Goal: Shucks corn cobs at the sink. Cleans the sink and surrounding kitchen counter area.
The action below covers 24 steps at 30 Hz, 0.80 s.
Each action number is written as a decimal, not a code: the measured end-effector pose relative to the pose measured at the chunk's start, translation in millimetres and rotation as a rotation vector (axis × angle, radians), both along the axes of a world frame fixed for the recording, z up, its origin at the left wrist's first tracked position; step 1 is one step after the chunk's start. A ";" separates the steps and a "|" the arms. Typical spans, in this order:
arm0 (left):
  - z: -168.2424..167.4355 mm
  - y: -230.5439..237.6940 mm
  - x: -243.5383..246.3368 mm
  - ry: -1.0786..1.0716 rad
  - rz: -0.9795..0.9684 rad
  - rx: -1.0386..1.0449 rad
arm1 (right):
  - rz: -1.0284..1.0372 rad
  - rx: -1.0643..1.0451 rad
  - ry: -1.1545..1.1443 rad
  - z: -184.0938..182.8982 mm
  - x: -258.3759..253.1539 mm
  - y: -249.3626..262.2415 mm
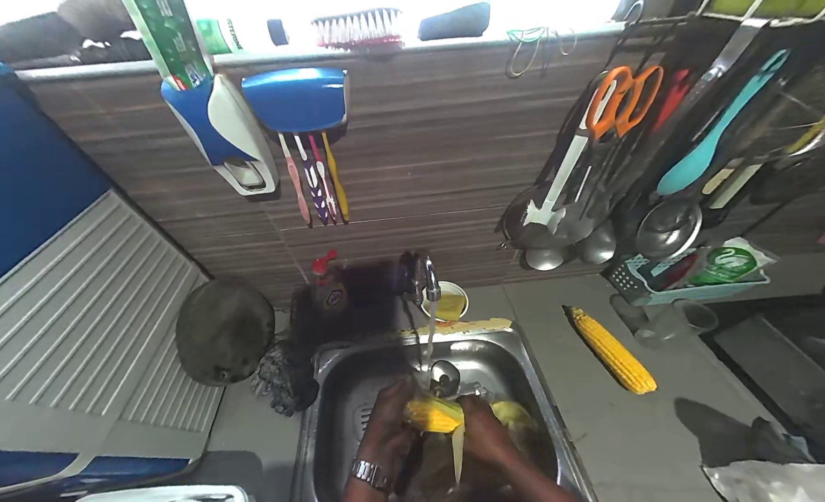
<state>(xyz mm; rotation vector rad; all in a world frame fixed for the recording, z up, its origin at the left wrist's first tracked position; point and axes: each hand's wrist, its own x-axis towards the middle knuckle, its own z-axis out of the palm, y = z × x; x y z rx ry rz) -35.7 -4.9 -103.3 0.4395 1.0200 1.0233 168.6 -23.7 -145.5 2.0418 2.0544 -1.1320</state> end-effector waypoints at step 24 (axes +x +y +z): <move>25.1 -6.2 85.6 -0.112 0.369 -0.048 | -0.460 0.658 0.693 57.5 -11.9 -5.4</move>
